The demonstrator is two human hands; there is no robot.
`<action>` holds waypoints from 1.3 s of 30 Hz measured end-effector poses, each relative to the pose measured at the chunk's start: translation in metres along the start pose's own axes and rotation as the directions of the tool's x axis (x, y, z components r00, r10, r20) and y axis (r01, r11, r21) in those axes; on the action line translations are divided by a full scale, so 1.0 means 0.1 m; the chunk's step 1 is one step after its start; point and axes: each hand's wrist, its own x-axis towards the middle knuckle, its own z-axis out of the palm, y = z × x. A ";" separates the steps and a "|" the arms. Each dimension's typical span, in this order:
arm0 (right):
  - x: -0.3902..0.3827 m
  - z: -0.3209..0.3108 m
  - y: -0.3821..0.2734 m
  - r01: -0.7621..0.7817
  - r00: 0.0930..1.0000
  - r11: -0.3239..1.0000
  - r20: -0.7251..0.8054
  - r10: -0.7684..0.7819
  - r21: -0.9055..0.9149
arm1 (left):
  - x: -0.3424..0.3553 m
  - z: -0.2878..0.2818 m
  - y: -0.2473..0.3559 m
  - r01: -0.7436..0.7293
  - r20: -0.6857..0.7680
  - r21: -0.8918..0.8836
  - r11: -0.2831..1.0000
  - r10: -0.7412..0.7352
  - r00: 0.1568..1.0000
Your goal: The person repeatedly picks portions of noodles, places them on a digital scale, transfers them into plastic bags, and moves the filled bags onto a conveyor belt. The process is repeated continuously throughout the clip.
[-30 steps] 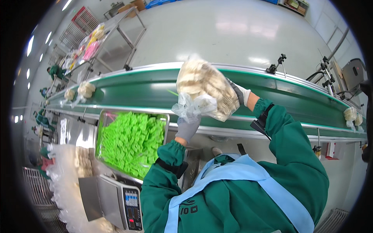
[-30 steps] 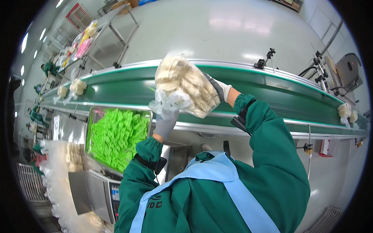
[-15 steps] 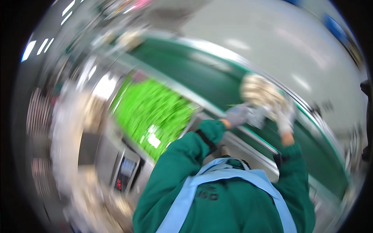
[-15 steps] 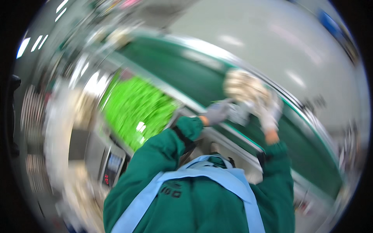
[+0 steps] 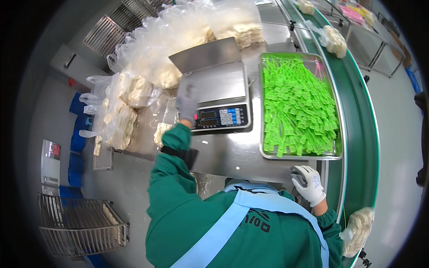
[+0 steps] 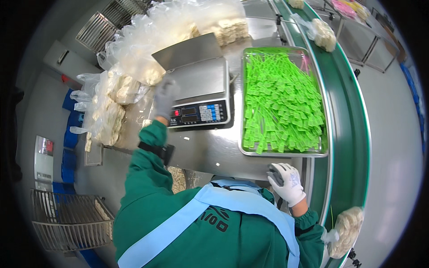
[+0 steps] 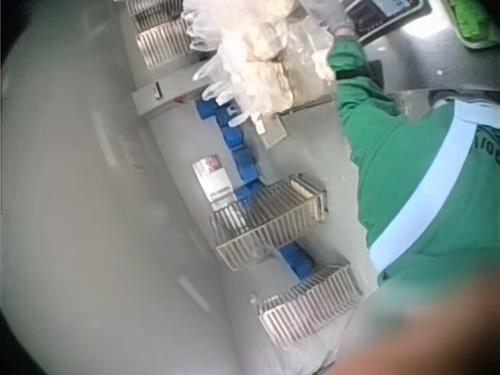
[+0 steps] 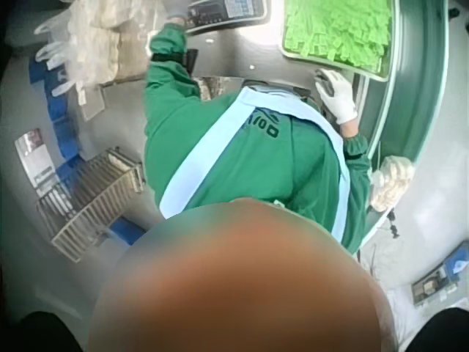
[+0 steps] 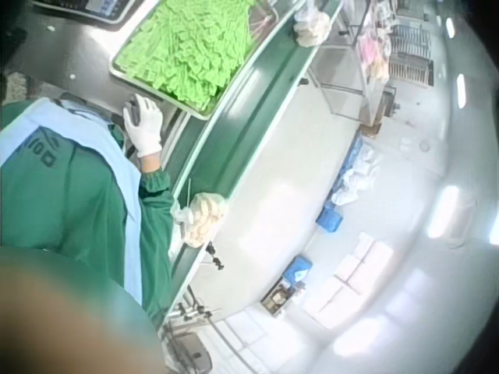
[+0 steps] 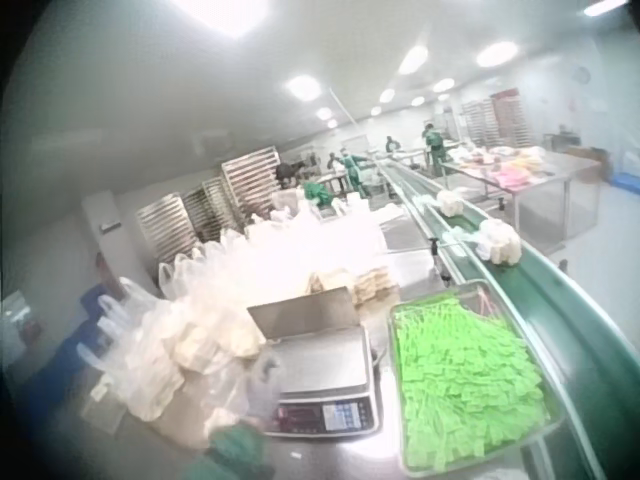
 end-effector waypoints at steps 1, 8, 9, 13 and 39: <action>0.15 0.12 -0.09 0.020 0.998 1.000 0.052 -0.021 0.011 | 0.35 -0.23 -0.31 0.020 -0.208 -0.121 0.992 -0.045 0.977; 1.14 1.47 -0.91 -0.095 0.985 0.989 0.156 0.077 0.112 | 2.87 -1.68 -1.65 0.227 -0.545 0.496 0.838 0.098 0.832; 1.21 1.64 -1.04 -0.098 0.979 0.987 0.188 0.073 0.128 | 3.16 -1.73 -1.76 0.226 -0.558 0.489 0.842 0.103 0.823; 1.46 1.99 -1.39 -0.099 0.939 0.992 0.336 0.069 0.073 | 3.98 -1.71 -2.12 0.373 -0.429 0.530 0.762 -0.138 0.893; 1.16 2.19 -1.29 -0.210 0.943 0.976 0.252 0.216 -0.050 | 2.78 -2.85 1.01 -0.545 -0.263 -0.591 0.595 0.497 0.827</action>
